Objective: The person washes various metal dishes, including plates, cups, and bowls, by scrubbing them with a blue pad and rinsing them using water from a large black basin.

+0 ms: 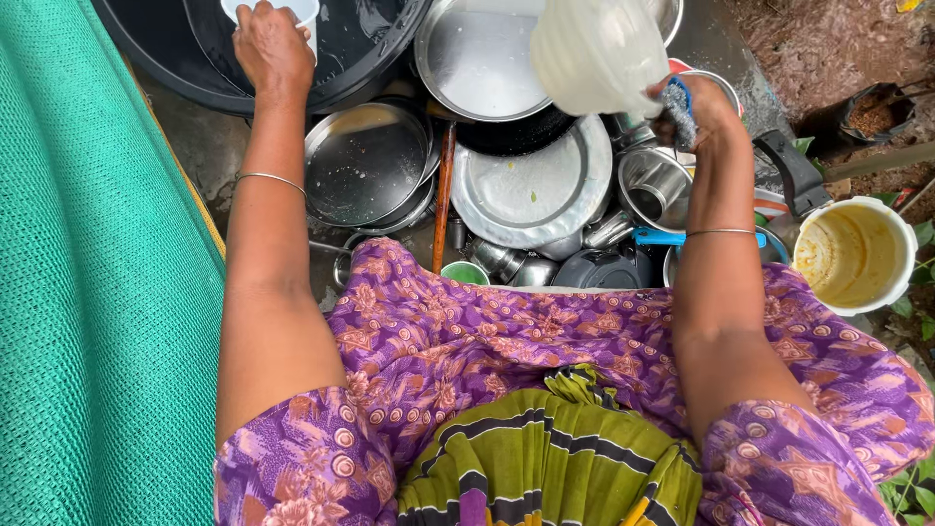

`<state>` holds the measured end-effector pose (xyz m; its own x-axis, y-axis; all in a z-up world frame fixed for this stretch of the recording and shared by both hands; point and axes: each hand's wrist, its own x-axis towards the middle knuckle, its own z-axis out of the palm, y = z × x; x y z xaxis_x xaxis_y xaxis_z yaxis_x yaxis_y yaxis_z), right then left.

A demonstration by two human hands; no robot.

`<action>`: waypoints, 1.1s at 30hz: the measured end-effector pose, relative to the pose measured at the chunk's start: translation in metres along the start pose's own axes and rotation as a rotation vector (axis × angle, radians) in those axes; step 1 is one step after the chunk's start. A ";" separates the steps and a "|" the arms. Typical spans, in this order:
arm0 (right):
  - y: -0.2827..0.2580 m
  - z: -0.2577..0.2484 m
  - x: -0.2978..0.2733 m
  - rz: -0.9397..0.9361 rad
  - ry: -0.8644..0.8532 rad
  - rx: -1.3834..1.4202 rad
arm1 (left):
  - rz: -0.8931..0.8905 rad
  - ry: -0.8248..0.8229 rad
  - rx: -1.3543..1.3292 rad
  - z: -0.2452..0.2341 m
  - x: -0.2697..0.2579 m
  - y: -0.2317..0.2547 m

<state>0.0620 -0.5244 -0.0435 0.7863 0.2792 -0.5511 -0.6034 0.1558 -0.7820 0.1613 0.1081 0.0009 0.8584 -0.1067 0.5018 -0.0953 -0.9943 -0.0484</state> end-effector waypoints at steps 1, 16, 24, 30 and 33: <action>-0.004 0.007 -0.007 -0.046 0.135 -0.373 | 0.001 -0.005 -0.003 0.000 -0.001 -0.002; 0.032 0.120 0.015 0.135 0.147 -1.165 | -0.056 -0.009 -0.155 -0.001 -0.008 0.019; 0.034 0.116 0.007 0.166 0.093 -1.130 | 0.156 -0.132 -0.536 -0.050 -0.017 0.134; 0.021 0.093 -0.006 0.165 0.229 -1.191 | 0.224 -0.678 -0.257 -0.067 -0.056 0.192; -0.001 0.059 -0.020 0.156 0.331 -1.085 | 0.243 -0.723 -0.243 -0.075 -0.062 0.196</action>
<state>0.0388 -0.4745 -0.0146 0.8065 -0.0645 -0.5878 -0.3913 -0.8034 -0.4488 0.0517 -0.0799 0.0247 0.9057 -0.3807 -0.1863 -0.3575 -0.9223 0.1469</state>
